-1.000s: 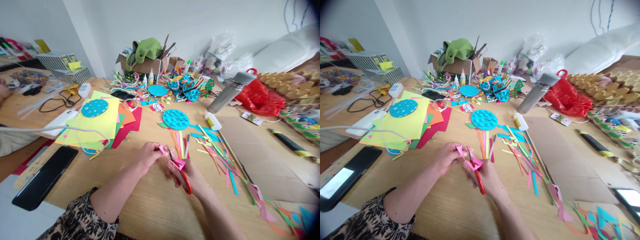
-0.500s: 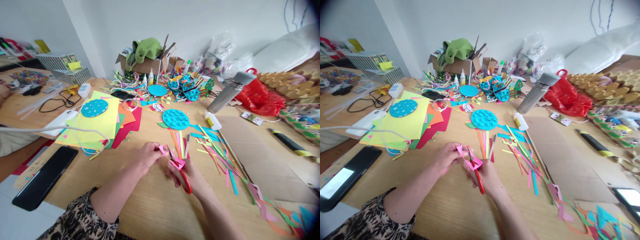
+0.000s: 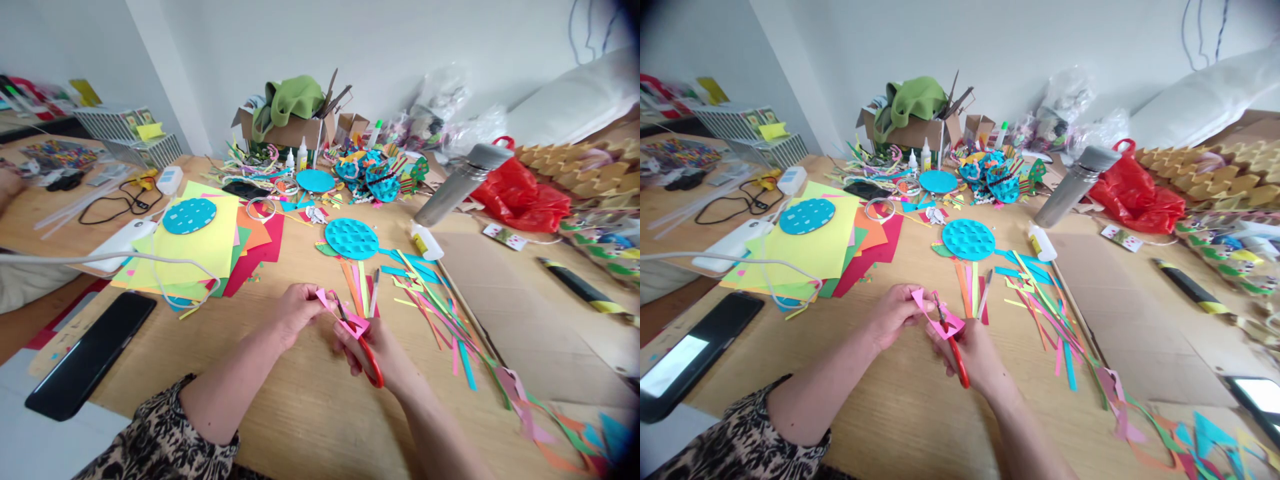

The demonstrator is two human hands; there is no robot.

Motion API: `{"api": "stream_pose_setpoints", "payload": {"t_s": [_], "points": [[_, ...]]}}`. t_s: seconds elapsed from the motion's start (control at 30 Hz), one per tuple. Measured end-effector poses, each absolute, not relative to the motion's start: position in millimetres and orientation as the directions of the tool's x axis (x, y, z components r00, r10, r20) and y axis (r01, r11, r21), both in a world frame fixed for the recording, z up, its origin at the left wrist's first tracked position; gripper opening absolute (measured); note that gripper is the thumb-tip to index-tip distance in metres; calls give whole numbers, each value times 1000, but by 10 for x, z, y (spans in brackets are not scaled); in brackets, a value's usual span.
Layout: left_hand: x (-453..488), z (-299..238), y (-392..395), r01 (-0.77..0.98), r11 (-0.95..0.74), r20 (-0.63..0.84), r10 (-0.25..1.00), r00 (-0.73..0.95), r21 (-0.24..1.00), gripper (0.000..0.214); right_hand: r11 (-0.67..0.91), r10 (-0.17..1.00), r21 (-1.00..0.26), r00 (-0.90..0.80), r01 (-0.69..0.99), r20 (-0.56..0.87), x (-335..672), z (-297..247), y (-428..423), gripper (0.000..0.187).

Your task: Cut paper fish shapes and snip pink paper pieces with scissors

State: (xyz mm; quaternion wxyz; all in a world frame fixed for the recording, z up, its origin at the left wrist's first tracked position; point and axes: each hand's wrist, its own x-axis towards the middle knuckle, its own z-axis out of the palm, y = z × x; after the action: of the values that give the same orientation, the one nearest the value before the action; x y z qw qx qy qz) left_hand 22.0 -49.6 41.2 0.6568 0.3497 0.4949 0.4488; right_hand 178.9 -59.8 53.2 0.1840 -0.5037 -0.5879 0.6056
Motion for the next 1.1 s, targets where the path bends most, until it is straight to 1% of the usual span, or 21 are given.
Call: {"api": "stream_pose_setpoints", "payload": {"t_s": [0.17, 0.33, 0.87, 1.1], "points": [[213, 395, -498, -241, 350, -334, 936, 109, 905, 22, -227, 811, -892, -431, 390, -395, 1800, 523, -594, 50], [218, 391, -500, -232, 348, -325, 936, 132, 908, 21, -163, 827, -912, -452, 378, -335, 1809, 518, -598, 49], [213, 392, -497, -233, 351, -331, 936, 121, 907, 21, -226, 818, -899, -428, 375, -385, 1794, 535, -604, 50], [201, 391, -495, -235, 354, -331, 935, 129, 905, 22, -224, 814, -900, -436, 374, -384, 1800, 522, -604, 47]]}}
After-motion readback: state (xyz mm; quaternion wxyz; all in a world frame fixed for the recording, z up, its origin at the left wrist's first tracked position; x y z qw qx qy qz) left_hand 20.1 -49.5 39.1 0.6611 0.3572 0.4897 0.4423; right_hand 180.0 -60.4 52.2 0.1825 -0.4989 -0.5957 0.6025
